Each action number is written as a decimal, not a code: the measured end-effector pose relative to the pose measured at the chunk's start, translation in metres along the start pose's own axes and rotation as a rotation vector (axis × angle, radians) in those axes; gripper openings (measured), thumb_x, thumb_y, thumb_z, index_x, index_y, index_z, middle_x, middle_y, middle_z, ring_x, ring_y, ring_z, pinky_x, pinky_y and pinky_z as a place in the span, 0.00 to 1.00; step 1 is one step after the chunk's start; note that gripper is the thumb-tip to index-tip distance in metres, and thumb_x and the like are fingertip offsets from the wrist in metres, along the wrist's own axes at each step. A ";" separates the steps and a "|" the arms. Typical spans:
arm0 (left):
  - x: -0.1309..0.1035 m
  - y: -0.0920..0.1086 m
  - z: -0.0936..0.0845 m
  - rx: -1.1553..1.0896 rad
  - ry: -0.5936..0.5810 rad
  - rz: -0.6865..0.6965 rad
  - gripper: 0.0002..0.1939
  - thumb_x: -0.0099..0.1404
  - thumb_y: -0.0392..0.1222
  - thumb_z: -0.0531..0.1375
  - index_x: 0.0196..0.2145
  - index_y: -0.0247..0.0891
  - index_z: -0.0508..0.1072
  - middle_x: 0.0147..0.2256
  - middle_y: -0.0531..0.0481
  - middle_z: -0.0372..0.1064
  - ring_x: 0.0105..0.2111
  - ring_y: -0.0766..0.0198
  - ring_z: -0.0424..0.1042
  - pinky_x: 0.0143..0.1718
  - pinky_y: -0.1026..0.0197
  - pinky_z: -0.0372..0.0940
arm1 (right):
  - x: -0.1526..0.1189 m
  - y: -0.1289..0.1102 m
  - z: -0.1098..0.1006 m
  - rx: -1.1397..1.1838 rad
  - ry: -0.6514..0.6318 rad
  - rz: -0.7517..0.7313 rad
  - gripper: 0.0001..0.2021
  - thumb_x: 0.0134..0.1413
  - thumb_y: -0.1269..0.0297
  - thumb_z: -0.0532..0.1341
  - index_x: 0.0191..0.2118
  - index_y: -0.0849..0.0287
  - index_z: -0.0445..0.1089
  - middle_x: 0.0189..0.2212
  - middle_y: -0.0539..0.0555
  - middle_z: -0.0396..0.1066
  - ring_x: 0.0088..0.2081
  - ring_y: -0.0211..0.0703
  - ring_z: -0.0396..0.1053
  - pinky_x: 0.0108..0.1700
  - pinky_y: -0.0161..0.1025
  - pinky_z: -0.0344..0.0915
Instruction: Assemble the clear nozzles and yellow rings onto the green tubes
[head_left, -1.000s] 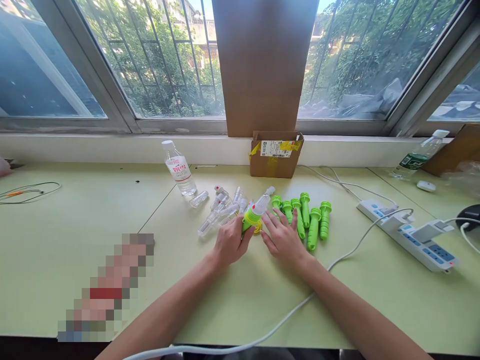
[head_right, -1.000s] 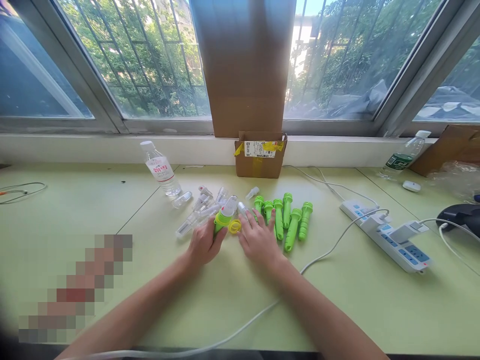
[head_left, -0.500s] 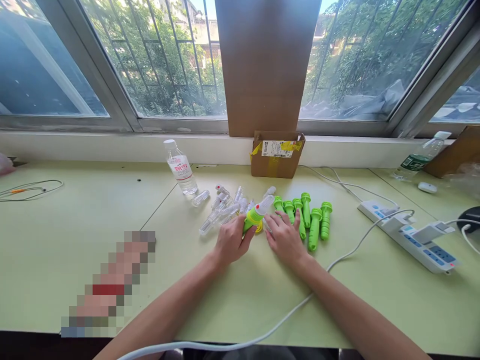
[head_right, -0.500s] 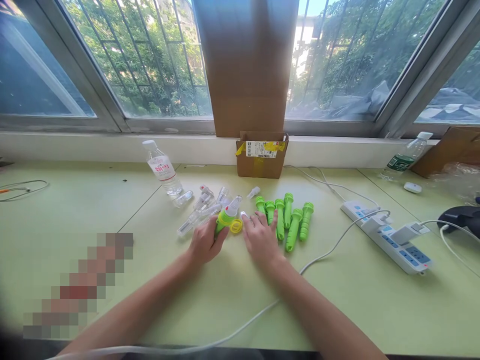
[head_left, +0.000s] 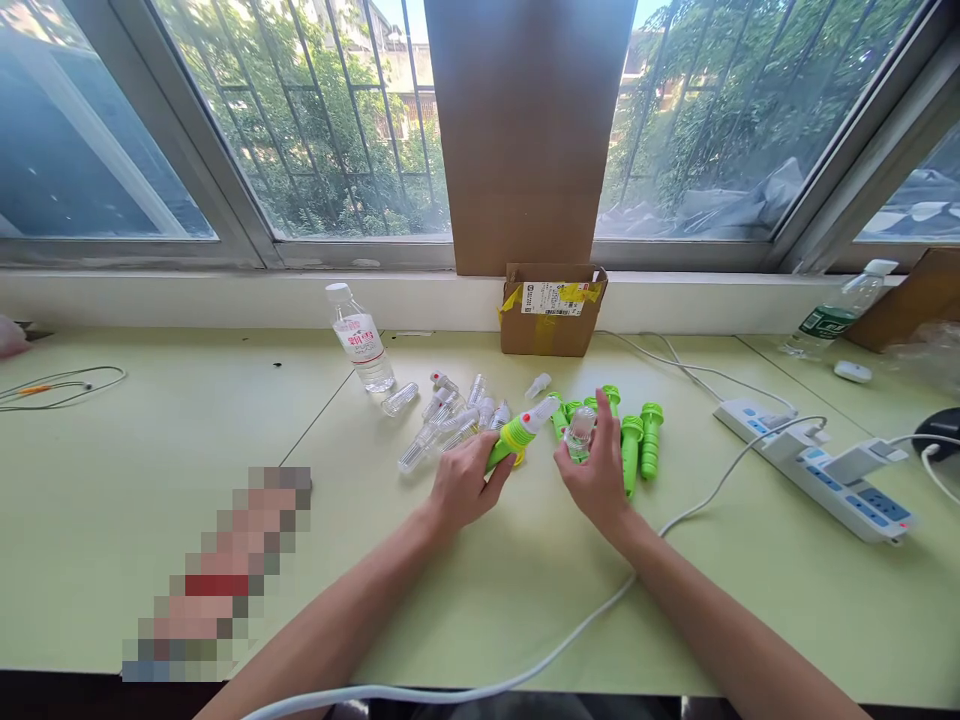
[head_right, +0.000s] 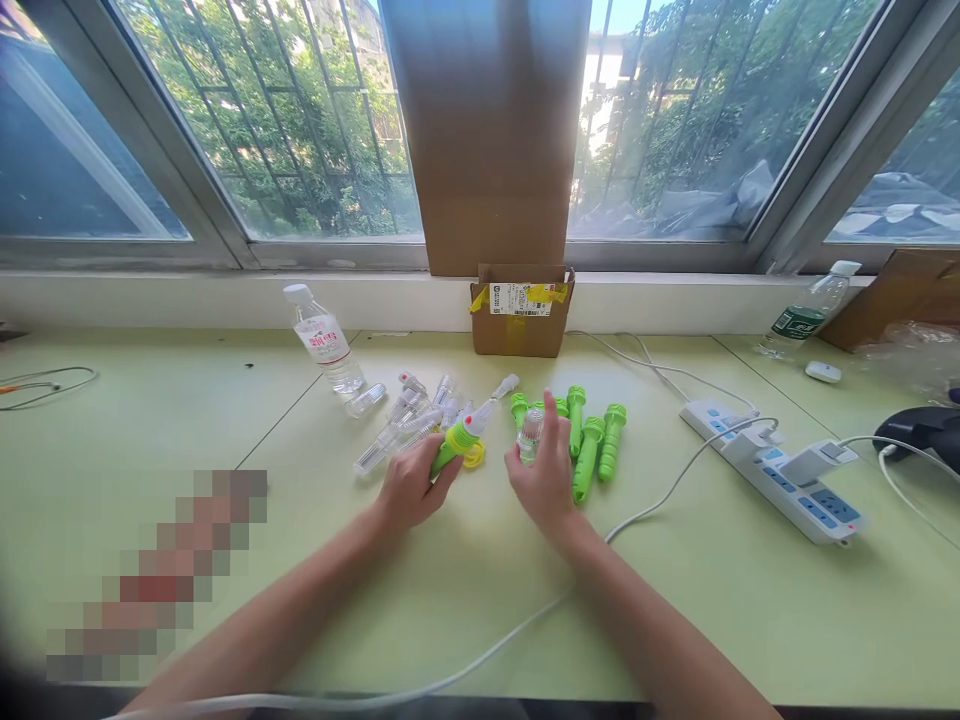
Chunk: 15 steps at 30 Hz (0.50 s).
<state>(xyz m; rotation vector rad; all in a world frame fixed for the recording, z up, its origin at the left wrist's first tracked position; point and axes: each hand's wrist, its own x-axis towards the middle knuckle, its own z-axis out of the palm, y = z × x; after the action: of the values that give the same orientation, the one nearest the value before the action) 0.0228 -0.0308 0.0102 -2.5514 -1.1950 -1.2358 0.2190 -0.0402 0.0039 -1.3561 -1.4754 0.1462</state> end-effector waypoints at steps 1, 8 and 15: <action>0.000 -0.001 0.000 0.005 -0.006 0.002 0.07 0.67 0.43 0.53 0.40 0.38 0.63 0.26 0.52 0.67 0.24 0.65 0.68 0.23 0.64 0.57 | 0.001 0.000 -0.001 0.056 0.010 0.023 0.32 0.53 0.66 0.59 0.63 0.55 0.50 0.43 0.59 0.61 0.36 0.46 0.68 0.40 0.47 0.71; -0.001 -0.005 0.002 0.018 -0.071 0.006 0.08 0.67 0.44 0.53 0.41 0.39 0.65 0.27 0.51 0.70 0.24 0.65 0.69 0.24 0.64 0.58 | 0.009 0.007 -0.003 0.398 0.237 0.238 0.31 0.52 0.57 0.64 0.57 0.55 0.49 0.40 0.55 0.67 0.38 0.43 0.70 0.42 0.44 0.70; -0.001 -0.007 0.004 0.063 -0.151 0.024 0.08 0.66 0.44 0.54 0.39 0.39 0.68 0.30 0.49 0.73 0.29 0.61 0.73 0.28 0.61 0.61 | 0.014 0.007 -0.010 0.562 0.266 0.258 0.29 0.60 0.55 0.58 0.61 0.54 0.45 0.39 0.55 0.68 0.37 0.44 0.73 0.45 0.48 0.70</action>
<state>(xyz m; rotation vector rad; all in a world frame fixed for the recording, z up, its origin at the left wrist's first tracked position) 0.0206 -0.0255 0.0046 -2.6447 -1.2055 -0.9992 0.2335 -0.0320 0.0117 -1.0464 -0.9354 0.4880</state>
